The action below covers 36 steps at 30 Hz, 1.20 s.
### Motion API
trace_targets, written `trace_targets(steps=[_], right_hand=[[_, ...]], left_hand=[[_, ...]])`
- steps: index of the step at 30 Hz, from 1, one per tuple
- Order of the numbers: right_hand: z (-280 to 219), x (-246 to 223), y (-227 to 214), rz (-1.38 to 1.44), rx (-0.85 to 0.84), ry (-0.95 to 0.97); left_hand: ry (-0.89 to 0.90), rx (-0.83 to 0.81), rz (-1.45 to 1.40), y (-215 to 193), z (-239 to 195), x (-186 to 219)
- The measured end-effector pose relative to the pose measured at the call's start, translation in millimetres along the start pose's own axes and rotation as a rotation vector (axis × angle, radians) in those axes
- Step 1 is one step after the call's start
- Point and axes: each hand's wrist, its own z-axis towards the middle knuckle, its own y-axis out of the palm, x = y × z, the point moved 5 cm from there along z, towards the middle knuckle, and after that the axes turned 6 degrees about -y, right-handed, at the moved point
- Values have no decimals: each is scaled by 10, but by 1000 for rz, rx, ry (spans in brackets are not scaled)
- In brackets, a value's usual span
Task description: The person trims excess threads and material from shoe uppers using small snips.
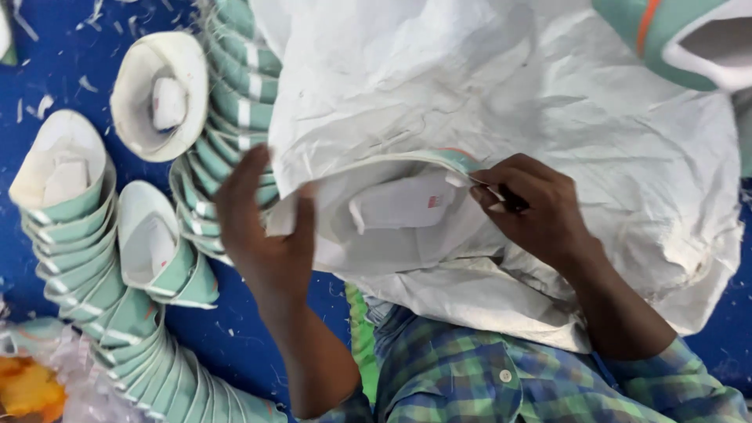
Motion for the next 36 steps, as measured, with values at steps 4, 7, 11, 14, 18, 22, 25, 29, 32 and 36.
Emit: trace_targets(steps=[4,7,11,14,18,22,25,29,32,36], right_hand=[[80,-169,-156,-54,6,-61],[112,-179,-228,-126,3,-106],[73,-84,-194,-147,-62,-97],[70,-45,-145,-143,-68,-84],[17,9,-88,-106,-5,-60],[49,14,-83,-114,-56,-37],[54,56,-68,-81,-38,49],[31,91,-44,-28,-18,63],[40,173,-9,25,2,122],[3,334,110,195,29,232]], left_hand=[[-176,-401,-29,227,31,40],[-303,-645,-120,506,-1,70],[-241,-667,-280,738,-87,89],[-214,-572,-329,745,-52,109],[-281,-455,-431,755,-47,11],[-424,-351,-589,829,-131,-258],[-608,-189,-797,787,-184,-747],[-459,279,-715,296,-138,-1287],[-254,318,-129,35,-116,-1000],[-261,-112,-238,517,-299,-345]])
